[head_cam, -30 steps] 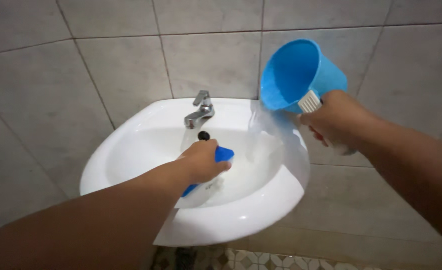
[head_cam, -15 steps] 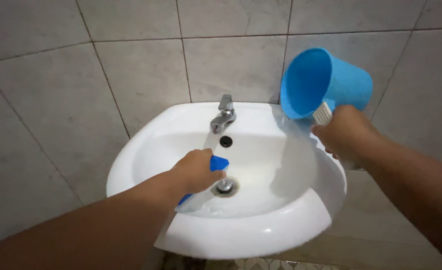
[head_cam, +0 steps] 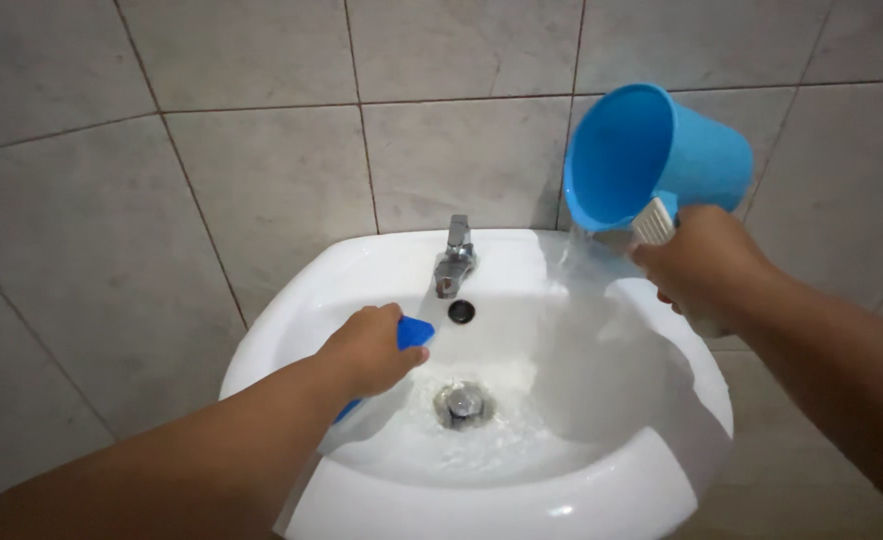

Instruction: The person cleans a bathroom sink by scrubbing the basin and the underside of the unit with a blue sponge while rinsing it with water from a blue scoop.

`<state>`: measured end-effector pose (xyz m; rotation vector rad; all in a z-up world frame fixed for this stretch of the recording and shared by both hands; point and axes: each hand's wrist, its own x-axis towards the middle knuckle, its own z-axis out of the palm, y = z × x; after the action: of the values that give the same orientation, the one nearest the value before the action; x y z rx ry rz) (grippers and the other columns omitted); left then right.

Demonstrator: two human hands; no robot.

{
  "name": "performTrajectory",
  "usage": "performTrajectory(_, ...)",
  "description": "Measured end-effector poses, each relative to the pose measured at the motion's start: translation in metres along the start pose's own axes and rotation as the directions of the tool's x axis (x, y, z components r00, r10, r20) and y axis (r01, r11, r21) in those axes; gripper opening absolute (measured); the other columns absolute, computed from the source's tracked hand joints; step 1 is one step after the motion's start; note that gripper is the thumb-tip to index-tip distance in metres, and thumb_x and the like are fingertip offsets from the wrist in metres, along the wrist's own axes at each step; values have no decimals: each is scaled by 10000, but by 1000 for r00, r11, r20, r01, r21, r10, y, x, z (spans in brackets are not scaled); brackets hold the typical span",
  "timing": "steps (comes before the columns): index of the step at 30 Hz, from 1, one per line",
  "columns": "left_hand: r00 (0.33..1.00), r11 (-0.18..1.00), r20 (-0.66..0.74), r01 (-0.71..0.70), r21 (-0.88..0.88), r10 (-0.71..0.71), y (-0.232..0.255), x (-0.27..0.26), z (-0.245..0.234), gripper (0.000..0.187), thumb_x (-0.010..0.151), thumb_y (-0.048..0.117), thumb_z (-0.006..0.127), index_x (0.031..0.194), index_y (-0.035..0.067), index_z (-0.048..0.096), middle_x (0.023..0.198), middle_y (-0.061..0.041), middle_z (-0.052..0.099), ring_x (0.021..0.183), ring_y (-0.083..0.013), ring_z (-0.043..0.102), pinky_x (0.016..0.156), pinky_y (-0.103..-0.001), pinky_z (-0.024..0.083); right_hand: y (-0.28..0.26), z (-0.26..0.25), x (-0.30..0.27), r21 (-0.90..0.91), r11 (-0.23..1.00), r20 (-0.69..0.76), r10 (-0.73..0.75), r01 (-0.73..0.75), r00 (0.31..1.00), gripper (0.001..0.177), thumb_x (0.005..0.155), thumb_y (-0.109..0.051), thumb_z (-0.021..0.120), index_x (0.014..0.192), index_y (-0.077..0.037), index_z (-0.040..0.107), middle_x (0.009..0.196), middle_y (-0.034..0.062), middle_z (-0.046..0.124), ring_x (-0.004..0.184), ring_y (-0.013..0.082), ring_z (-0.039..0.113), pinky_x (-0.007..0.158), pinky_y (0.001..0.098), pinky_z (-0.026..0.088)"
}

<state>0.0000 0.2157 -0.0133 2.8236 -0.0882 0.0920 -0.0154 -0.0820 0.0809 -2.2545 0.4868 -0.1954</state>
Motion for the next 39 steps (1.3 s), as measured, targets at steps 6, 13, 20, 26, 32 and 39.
performTrajectory(6, 998, 1000, -67, 4, 15, -3, -8, 16, -4, 511, 851, 402, 766, 1171, 28, 631, 1161, -215, 684, 1089, -367, 685, 942, -450, 542, -16, 15, -13, -149, 985, -65, -91, 81, 994, 470, 991, -203, 686, 1385, 19, 558, 1009, 222, 696, 726, 288, 694, 568, 402, 539)
performTrajectory(13, 985, 998, -165, -49, 44, 56, -6, 58, -16, 546, 844, 439, 776, 1160, 20, 626, 1147, -234, 667, 1092, -394, 660, 931, -465, 533, -41, 28, -14, -256, 881, -84, -431, 398, 898, 447, 944, -210, 715, 1332, -16, 607, 1117, 243, 713, 903, 348, 706, 762, 461, 553)
performTrajectory(20, 985, 998, -166, 48, 42, -41, 11, 56, -6, 653, 835, 386, 799, 1280, 4, 513, 1267, -236, 593, 1166, -413, 617, 963, -475, 538, -42, 23, -38, -261, 833, -37, -514, 489, 857, 503, 914, -209, 723, 1368, -43, 584, 1076, 220, 726, 817, 324, 745, 719, 441, 572)
performTrajectory(26, 993, 996, -118, 39, 81, -30, 34, 18, 41, 764, 807, 327, 830, 1351, 34, 380, 1391, -166, 474, 1305, -354, 502, 1001, -462, 520, -28, 5, -48, -203, 927, 1, -322, 315, 947, 536, 959, -264, 707, 1447, -141, 525, 1059, 179, 745, 791, 322, 747, 659, 488, 586)
performTrajectory(32, 960, 969, 158, -241, 58, 229, 52, 45, 87, 733, 854, 368, 784, 1369, 28, 388, 1406, -197, 509, 1296, -371, 540, 1062, -464, 483, 6, -7, -30, -326, 876, -75, -399, 356, 914, 541, 908, -265, 745, 1393, -81, 590, 1089, 193, 740, 830, 290, 720, 703, 426, 545)
performTrajectory(39, 798, 967, 583, -243, 72, 157, 90, 21, 86, 753, 982, 538, 541, 1498, 51, 286, 1556, -210, 395, 1382, -413, 479, 1129, -511, 395, 6, -28, -42, -190, 981, -59, 33, -44, 998, 599, 1006, -258, 679, 1542, -107, 459, 959, 212, 727, 674, 290, 635, 525, 382, 438)
